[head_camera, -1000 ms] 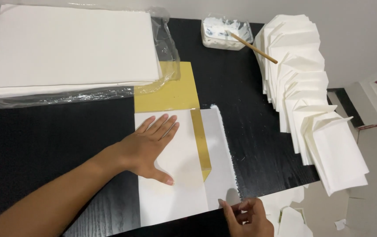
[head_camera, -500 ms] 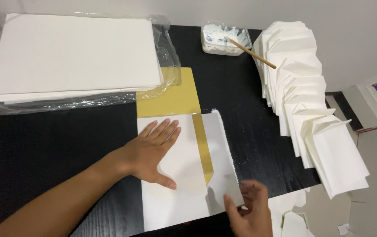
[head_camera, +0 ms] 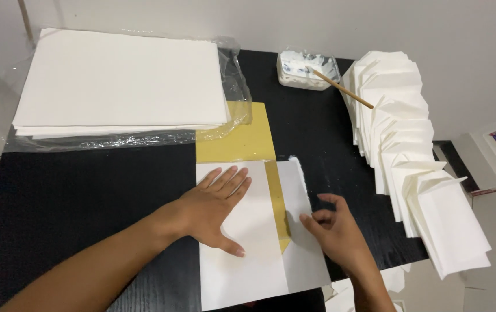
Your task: The person applies white adhesive to the edges of a folded white paper box using a brush, then places a yellow paper sheet on top and presses it down. They continue applying adhesive to the edges of the yellow sheet and smooth it onto the white box.
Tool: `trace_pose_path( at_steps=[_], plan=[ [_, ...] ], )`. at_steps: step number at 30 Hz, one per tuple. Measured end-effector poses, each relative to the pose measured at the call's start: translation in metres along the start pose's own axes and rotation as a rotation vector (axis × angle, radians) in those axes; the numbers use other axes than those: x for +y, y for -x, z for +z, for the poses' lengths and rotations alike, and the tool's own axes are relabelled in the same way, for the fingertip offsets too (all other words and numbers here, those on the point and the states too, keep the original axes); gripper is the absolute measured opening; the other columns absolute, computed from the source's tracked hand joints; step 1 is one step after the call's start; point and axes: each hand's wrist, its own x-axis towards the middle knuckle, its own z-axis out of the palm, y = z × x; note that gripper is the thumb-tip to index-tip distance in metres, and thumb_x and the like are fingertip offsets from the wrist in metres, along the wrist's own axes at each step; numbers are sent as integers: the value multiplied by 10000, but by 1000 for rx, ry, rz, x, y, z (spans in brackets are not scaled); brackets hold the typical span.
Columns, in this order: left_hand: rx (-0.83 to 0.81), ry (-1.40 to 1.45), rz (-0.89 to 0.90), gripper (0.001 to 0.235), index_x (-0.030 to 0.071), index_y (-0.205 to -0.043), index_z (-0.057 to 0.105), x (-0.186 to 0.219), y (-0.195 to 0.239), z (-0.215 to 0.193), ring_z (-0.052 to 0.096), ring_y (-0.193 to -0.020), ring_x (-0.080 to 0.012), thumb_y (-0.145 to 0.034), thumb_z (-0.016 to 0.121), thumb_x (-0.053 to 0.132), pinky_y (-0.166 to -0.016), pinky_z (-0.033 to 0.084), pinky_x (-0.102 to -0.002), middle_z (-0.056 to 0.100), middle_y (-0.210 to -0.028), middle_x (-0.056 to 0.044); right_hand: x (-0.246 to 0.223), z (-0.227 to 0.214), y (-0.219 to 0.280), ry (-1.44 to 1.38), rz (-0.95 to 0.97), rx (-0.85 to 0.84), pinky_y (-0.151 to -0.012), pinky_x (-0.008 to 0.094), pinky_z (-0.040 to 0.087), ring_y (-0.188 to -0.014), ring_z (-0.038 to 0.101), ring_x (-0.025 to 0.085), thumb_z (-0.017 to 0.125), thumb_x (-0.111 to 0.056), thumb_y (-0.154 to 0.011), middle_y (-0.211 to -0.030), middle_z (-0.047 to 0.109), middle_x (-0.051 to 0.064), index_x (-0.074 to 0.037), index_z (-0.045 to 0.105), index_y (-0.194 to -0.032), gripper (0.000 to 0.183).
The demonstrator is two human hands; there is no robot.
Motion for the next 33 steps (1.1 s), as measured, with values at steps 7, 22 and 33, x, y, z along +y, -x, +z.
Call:
trace_pose_path(
  at_steps=[7,22,33],
  plan=[
    [-18,5,-36,1378,81,-1626,-136,7,6,-12,-257,-1572,-257,-764,602,863,-1232,-190,-453,-214,-1724,-117,-17,5,-13,-100,-134,-147,-333,317,366,-458,492,158,710,-63,-878,-718,632,45,-50,625,-1278,409],
    [78,-6,0,1223,66,-1630,-81,2,-5,7,-205,-1572,-303,-863,519,806,-1227,-145,-488,-168,-1720,-148,-31,42,-14,288,-263,-274,-655,302,437,-623,515,121,651,-167,-916,-688,513,-26,-159,535,-1387,485],
    [405,-18,36,877,244,-1609,323,18,-21,19,130,-1486,-546,-933,317,802,-1167,82,-639,224,-1605,-313,-18,43,-22,272,-399,-306,-634,308,458,-597,540,115,584,-280,-1007,-657,568,-17,-145,518,-1379,401]
  ],
)
